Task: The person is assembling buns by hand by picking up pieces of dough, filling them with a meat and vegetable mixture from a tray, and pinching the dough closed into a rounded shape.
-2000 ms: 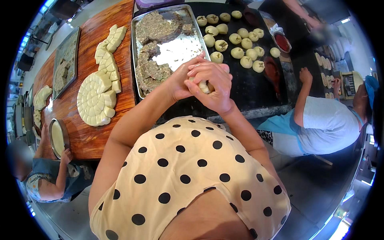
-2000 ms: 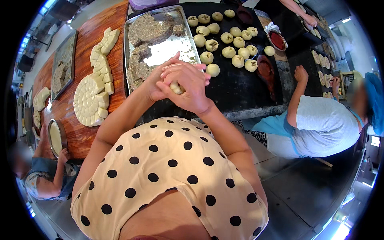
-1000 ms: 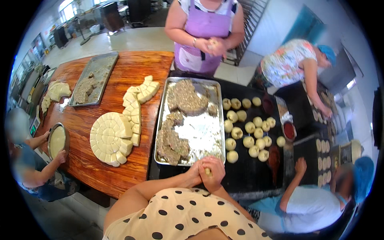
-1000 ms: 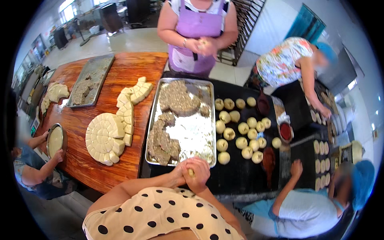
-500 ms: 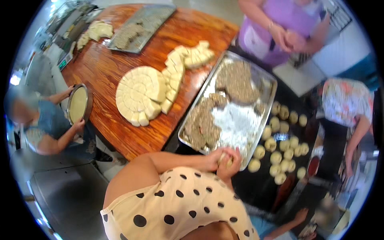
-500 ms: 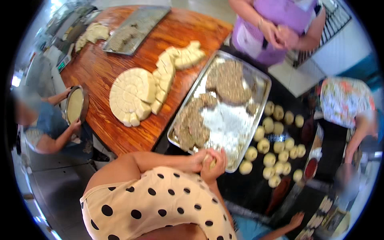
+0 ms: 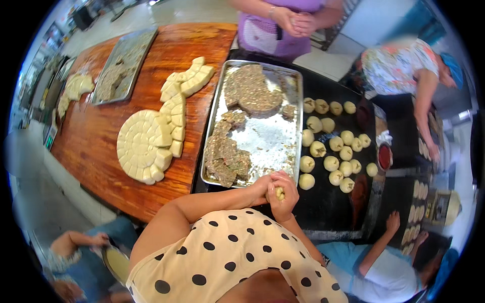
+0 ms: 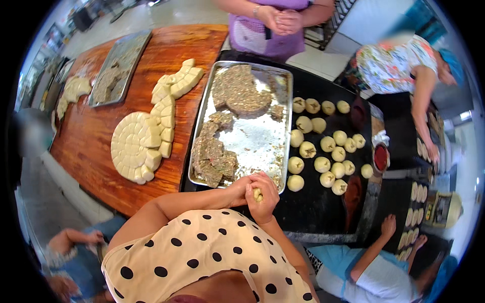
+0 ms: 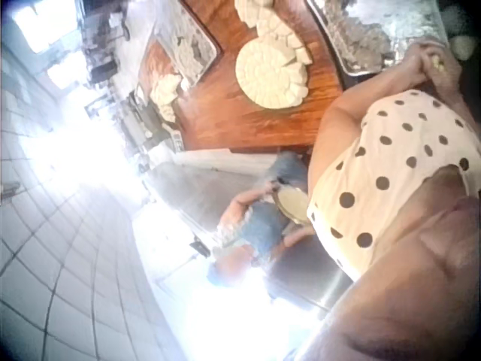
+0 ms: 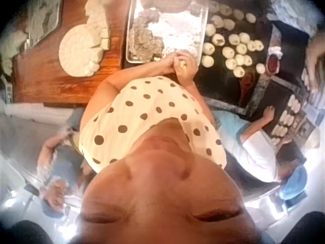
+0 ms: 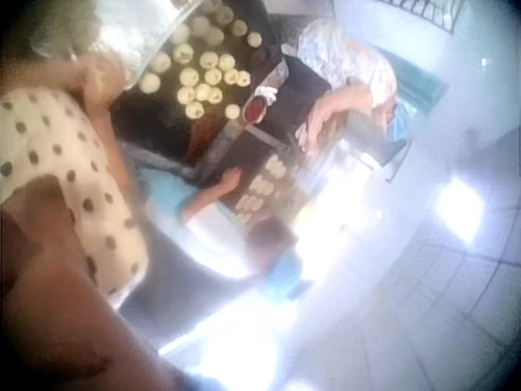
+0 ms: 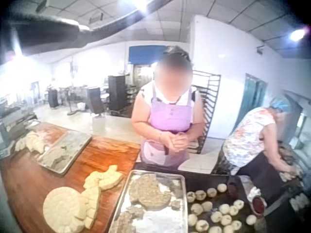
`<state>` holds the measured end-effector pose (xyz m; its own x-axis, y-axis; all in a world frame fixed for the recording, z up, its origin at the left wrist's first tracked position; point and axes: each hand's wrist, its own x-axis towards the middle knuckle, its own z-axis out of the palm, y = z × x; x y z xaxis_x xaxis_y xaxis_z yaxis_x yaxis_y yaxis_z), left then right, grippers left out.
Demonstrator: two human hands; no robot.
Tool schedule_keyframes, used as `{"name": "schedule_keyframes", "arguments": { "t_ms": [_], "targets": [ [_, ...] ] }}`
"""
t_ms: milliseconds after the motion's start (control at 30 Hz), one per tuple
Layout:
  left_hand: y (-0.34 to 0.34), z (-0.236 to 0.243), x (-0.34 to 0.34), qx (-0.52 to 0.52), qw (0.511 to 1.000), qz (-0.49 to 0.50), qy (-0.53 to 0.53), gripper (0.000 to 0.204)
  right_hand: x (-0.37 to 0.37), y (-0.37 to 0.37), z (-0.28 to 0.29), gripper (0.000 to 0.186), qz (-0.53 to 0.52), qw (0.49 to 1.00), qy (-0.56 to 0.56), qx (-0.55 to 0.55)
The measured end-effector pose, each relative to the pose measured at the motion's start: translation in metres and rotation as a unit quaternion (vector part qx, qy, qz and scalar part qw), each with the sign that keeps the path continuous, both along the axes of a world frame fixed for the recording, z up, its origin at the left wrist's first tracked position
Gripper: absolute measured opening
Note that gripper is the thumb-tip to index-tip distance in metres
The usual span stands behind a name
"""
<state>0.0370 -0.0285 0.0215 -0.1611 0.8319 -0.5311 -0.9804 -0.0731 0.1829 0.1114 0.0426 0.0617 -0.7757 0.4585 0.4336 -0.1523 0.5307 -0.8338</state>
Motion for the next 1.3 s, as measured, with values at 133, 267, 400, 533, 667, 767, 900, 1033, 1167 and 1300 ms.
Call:
{"name": "schedule_keyframes", "arguments": {
  "t_ms": [133,267,400,533,667,767,900,1033,1167,1300],
  "targets": [
    [0.009,-0.003,0.004,0.029,0.999,-0.026,-0.023,0.023,0.011,-0.010,0.012,0.016,-0.064,0.997,0.030,-0.014],
    [0.014,-0.015,0.010,0.129,0.989,-0.047,-0.051,0.050,0.022,-0.014,0.025,0.017,-0.071,0.995,0.060,0.022],
    [0.000,0.018,0.013,0.113,0.990,0.018,-0.082,0.048,0.030,-0.006,0.011,0.010,-0.099,0.990,0.096,0.022],
    [-0.006,0.062,0.036,0.041,0.992,0.115,0.035,0.032,0.025,-0.026,0.012,0.015,-0.168,0.978,0.096,-0.078],
    [-0.012,0.050,0.032,-0.031,0.984,0.134,0.114,0.020,0.021,-0.033,0.034,0.024,-0.175,0.979,0.094,0.052],
    [-0.019,0.051,0.036,-0.046,0.984,0.118,0.123,0.023,0.033,-0.035,0.032,0.036,-0.101,0.989,0.076,0.073],
    [-0.034,0.053,0.027,-0.057,0.989,-0.043,0.129,0.032,0.062,-0.027,0.033,0.079,0.012,0.996,0.023,0.080],
    [-0.033,0.040,0.034,0.046,0.987,-0.131,0.075,0.051,0.071,-0.034,0.032,0.035,-0.060,0.988,0.043,0.135],
    [-0.037,0.060,0.046,0.107,0.992,-0.072,-0.018,0.060,0.080,-0.036,0.029,0.016,-0.088,0.989,0.099,0.073],
    [-0.045,-0.022,0.070,0.065,0.998,-0.009,-0.023,0.044,0.088,-0.043,-0.012,0.009,-0.115,0.978,0.102,0.138]
  ]
}}
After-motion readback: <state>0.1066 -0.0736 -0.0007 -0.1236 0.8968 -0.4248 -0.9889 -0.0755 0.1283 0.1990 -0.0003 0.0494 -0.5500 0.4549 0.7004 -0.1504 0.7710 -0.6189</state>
